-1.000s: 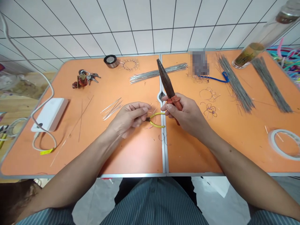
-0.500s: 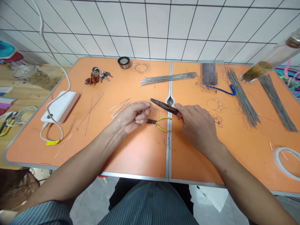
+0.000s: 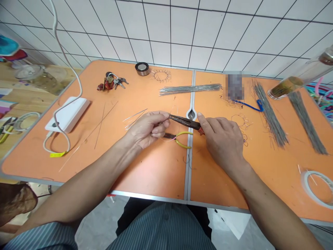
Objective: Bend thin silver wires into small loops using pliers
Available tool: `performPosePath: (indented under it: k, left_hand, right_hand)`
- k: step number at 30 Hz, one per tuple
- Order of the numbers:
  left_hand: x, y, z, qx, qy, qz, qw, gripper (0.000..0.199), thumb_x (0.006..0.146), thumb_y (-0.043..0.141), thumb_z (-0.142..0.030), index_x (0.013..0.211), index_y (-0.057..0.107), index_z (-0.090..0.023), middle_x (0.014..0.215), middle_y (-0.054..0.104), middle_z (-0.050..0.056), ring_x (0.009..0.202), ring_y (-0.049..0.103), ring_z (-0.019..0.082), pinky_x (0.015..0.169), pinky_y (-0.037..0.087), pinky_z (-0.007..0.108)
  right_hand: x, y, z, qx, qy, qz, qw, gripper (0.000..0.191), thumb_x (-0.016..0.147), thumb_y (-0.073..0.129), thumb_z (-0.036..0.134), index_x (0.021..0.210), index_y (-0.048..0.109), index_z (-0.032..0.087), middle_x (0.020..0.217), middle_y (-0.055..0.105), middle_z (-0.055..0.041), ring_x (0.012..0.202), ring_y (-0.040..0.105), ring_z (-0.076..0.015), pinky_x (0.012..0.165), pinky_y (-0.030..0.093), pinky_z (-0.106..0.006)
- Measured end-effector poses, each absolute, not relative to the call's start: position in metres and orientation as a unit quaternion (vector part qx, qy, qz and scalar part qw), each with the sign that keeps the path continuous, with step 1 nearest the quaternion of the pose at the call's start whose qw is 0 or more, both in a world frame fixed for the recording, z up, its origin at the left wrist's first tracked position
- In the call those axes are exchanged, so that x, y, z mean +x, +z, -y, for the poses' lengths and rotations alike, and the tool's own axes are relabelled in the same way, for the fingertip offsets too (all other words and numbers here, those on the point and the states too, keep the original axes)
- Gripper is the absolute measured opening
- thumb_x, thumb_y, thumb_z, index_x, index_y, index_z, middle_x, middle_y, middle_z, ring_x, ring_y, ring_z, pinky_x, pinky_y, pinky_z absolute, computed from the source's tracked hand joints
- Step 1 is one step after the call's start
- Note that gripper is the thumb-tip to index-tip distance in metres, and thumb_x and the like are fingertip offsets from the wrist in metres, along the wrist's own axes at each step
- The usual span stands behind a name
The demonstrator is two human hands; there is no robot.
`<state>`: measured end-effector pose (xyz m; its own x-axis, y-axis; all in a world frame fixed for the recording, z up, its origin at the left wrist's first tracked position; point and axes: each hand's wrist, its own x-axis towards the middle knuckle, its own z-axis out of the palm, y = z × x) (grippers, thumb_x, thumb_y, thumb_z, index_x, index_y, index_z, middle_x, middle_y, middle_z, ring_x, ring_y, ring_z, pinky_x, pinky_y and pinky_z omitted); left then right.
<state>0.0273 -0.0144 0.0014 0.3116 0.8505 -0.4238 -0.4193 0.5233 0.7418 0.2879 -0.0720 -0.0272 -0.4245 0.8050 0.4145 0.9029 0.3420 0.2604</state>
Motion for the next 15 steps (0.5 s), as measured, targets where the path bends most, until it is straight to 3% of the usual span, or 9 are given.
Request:
performPosePath:
  k: [6,15]
  left_hand:
    - [0.0276,0.0008,0.0148,0.263,0.421,-0.417,0.761,0.024,0.094,0.062,-0.003,0.071,0.066,-0.01,0.057,0.065,0.003,0.033,0.031,0.0,0.038,0.018,0.016]
    - [0.0274,0.0011,0.0156,0.277,0.422,-0.417,0.756,0.02,0.09,0.067,-0.005,0.071,0.066,-0.01,0.058,0.067,0.003,0.034,0.031,0.0,0.038,0.016,0.017]
  right_hand:
    - [0.2891,-0.028,0.0717,-0.514,-0.25,0.814,0.101,0.055,0.105,0.054,0.008,0.158,0.058,0.018,0.112,0.084,-0.0098,0.1,0.068,-0.0294,0.083,0.04,-0.043]
    - [0.2902,-0.0315,0.0709,-0.53,-0.231,0.811,0.092,0.057,0.103,0.055,0.011,0.159,0.058,0.021,0.106,0.081,-0.0108,0.097,0.066,-0.0294,0.08,0.04,-0.042]
